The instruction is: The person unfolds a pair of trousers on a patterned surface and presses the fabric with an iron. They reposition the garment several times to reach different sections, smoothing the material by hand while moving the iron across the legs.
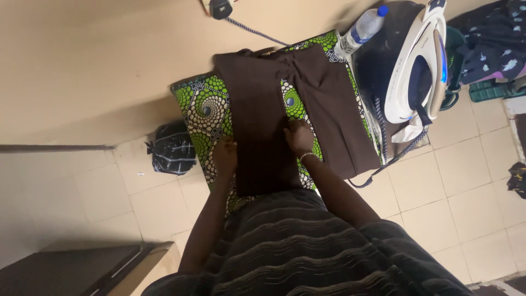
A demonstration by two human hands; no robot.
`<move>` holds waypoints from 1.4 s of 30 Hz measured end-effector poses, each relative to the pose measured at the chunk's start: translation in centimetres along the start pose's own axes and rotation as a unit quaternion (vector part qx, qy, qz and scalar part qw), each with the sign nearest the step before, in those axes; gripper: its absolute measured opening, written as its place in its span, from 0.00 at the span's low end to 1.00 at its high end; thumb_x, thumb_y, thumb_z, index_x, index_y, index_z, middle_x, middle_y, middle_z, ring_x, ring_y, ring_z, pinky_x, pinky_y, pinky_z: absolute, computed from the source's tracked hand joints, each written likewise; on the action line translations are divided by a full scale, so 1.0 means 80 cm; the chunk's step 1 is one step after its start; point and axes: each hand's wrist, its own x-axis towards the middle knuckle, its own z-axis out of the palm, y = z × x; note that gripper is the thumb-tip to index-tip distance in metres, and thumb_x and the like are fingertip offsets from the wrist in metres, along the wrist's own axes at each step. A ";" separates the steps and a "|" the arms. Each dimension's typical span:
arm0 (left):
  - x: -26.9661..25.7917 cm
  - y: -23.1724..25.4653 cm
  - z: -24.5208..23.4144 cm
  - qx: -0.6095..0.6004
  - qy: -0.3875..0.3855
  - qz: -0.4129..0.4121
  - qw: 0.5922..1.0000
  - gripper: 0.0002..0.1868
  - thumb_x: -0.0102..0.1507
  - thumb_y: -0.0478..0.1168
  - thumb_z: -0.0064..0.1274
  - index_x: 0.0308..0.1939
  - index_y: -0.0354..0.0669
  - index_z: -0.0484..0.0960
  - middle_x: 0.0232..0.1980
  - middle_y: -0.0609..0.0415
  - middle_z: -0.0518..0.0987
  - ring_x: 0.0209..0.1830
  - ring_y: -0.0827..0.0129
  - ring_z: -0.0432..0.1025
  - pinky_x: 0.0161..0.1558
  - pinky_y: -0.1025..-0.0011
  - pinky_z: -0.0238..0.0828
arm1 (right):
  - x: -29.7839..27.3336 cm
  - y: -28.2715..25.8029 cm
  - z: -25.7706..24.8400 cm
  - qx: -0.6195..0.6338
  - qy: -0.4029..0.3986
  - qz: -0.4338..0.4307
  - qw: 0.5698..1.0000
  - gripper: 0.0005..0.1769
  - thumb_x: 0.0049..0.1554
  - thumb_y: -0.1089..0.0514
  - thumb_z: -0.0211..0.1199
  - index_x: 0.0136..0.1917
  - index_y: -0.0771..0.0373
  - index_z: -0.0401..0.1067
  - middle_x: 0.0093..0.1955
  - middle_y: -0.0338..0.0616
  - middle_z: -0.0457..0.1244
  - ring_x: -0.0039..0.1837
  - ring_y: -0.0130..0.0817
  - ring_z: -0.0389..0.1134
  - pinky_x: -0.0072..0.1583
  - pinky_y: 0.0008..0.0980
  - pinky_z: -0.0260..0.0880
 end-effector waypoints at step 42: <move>0.167 0.042 -0.011 -0.292 -0.112 -0.283 0.906 0.12 0.64 0.36 0.62 0.50 0.35 0.87 0.31 0.56 0.77 0.26 0.74 0.69 0.29 0.72 0.67 | 0.123 -0.015 0.013 0.027 -0.075 0.086 0.993 0.13 0.51 0.46 0.71 0.42 0.55 0.79 0.41 0.52 0.71 0.45 0.54 0.73 0.49 0.51 0.73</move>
